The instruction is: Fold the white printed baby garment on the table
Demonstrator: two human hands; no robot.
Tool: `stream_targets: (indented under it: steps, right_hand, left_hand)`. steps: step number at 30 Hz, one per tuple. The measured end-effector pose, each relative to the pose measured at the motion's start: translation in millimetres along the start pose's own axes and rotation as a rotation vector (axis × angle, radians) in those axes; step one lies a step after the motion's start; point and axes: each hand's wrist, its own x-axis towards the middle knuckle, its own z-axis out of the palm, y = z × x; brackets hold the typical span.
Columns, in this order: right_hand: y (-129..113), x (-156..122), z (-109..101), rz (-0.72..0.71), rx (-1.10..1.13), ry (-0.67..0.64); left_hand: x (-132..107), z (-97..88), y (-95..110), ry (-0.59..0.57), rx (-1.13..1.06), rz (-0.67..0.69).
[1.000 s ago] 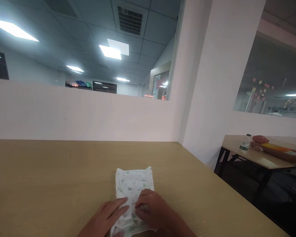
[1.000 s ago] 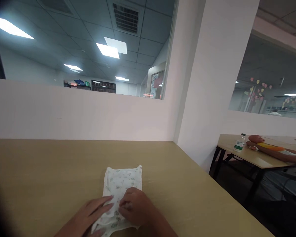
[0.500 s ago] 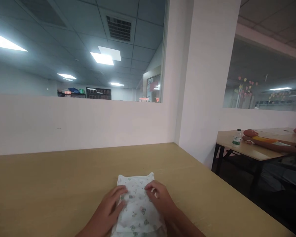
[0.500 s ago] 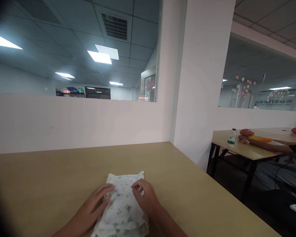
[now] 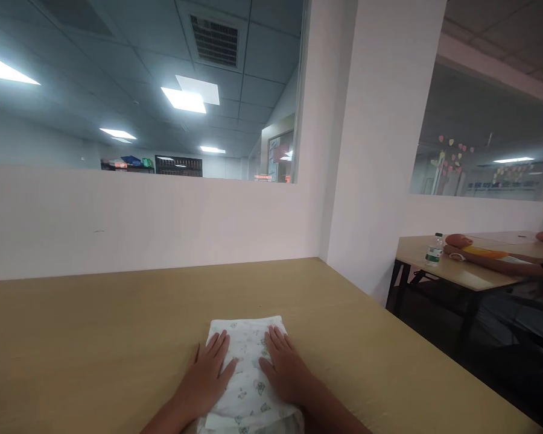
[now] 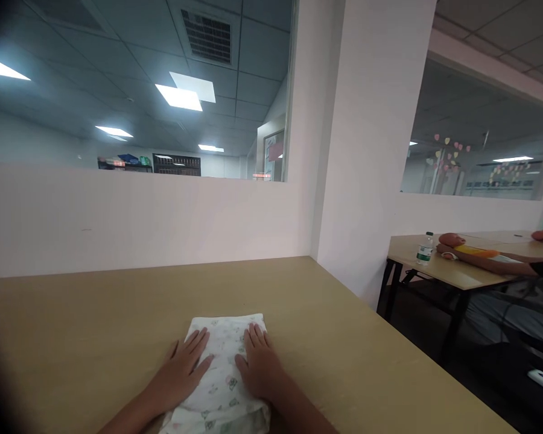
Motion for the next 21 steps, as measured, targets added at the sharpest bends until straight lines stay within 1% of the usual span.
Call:
stream_targets:
  steps: [1,3,6,8,10,12,14,17,19,21]
  right_hand:
    - [-0.7,-0.5,-1.1,0.002,-0.006,-0.020]
    - [-1.3,-1.7,-1.5,-0.001,-0.001,-0.014]
    - [0.8,-1.4,-1.6,-0.052,0.024,0.077]
    - [2.0,3.5,-4.0,-0.080,0.029,0.178]
    - [0.9,12.2,-7.0,-0.067,0.032,0.249]
    - [-2.7,21.0,-7.1,-0.015,0.031,0.240]
    - [-6.7,26.0,-2.0,0.036,0.013,0.168]
    - [-9.0,24.1,11.9,0.074,-0.013,0.081]
    - [-7.7,20.1,19.5,0.080,-0.004,0.070]
    - [-5.5,17.2,22.3,0.070,0.023,0.122]
  left_hand:
    - [-1.3,-1.0,-1.5,-0.010,0.003,0.002]
    - [-3.4,-2.0,-2.7,-0.014,0.013,0.009]
    - [-4.8,-6.5,-0.5,0.025,0.054,0.003]
    - [-3.2,-13.8,4.1,0.074,0.075,0.000]
    - [1.4,-22.0,11.4,0.114,0.072,-0.005]
    - [8.1,-26.1,19.9,0.131,0.069,-0.002]
    - [14.8,-22.5,27.2,0.121,0.098,0.020]
    - [19.5,-5.7,31.1,0.100,0.163,0.066]
    - [18.3,5.6,29.4,0.104,0.174,0.068]
    - [15.8,12.2,26.7,0.111,0.156,0.052]
